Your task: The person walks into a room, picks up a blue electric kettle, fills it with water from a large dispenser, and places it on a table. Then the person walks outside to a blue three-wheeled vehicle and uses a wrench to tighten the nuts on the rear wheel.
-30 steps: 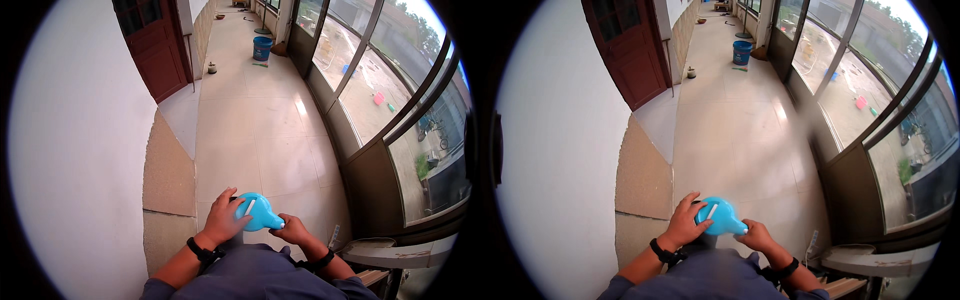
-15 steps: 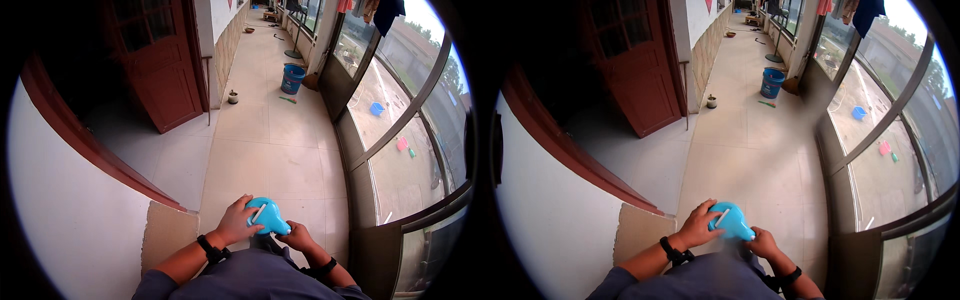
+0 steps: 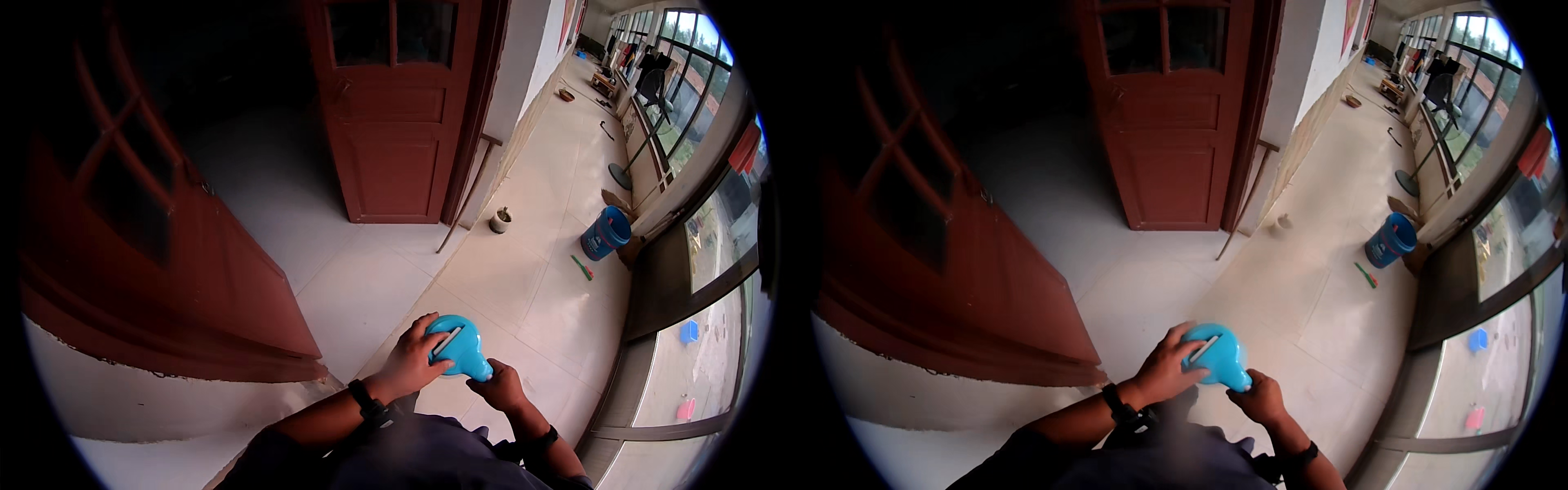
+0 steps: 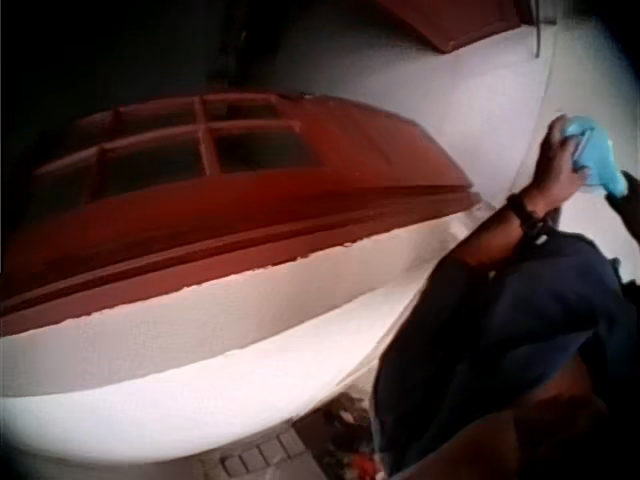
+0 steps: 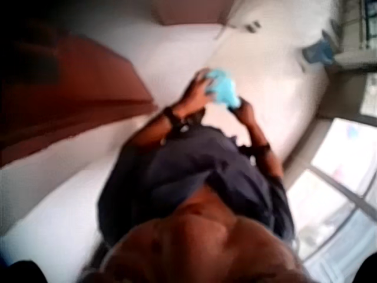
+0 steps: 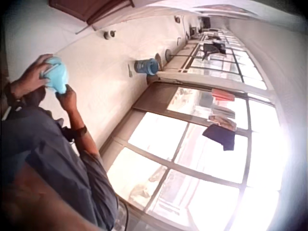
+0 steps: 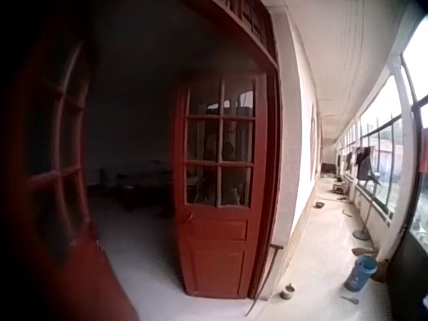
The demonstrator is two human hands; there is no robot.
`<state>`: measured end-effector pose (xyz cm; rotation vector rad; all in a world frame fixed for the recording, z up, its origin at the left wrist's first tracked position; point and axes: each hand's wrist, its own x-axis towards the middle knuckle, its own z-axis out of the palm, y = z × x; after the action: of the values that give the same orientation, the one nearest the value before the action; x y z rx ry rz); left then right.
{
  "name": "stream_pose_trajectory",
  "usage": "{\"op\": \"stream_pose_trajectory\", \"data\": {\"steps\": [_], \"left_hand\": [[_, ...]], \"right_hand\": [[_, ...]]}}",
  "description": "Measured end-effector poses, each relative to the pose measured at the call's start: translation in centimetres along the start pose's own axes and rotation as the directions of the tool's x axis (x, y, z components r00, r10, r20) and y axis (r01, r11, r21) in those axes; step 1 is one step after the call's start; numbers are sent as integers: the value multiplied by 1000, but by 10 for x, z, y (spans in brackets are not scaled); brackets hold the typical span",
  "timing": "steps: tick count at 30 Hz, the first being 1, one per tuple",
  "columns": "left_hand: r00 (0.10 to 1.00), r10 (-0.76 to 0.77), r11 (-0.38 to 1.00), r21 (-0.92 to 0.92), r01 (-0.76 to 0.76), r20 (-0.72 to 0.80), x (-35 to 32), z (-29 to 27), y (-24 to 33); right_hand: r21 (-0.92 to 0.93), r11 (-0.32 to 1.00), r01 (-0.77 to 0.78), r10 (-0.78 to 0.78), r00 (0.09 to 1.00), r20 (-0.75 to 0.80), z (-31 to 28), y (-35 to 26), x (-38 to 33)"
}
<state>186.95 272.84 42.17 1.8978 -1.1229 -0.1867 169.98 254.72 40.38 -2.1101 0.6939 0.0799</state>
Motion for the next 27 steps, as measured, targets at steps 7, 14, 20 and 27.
{"op": "stream_pose_trajectory", "data": {"steps": [7, 14, 20, 27], "left_hand": [[985, -85, 986, 129, 104, -150, 118, -79, -72], [930, -52, 921, 343, 185, -363, 219, -186, -133], [894, 8, 890, 411, 197, -447, 305, -273, -205], [894, 15, 894, 406, 188, -448, 381, -378, -292]], "right_hand": [[-100, 979, 178, -161, 974, 160, -16, -83, 191], [-133, 913, 386, -315, 873, 372, 30, -169, 397], [34, 802, 596, -534, 692, 485, 89, -274, 553], [166, 568, 806, -750, 425, 507, 183, -390, 700]]}}
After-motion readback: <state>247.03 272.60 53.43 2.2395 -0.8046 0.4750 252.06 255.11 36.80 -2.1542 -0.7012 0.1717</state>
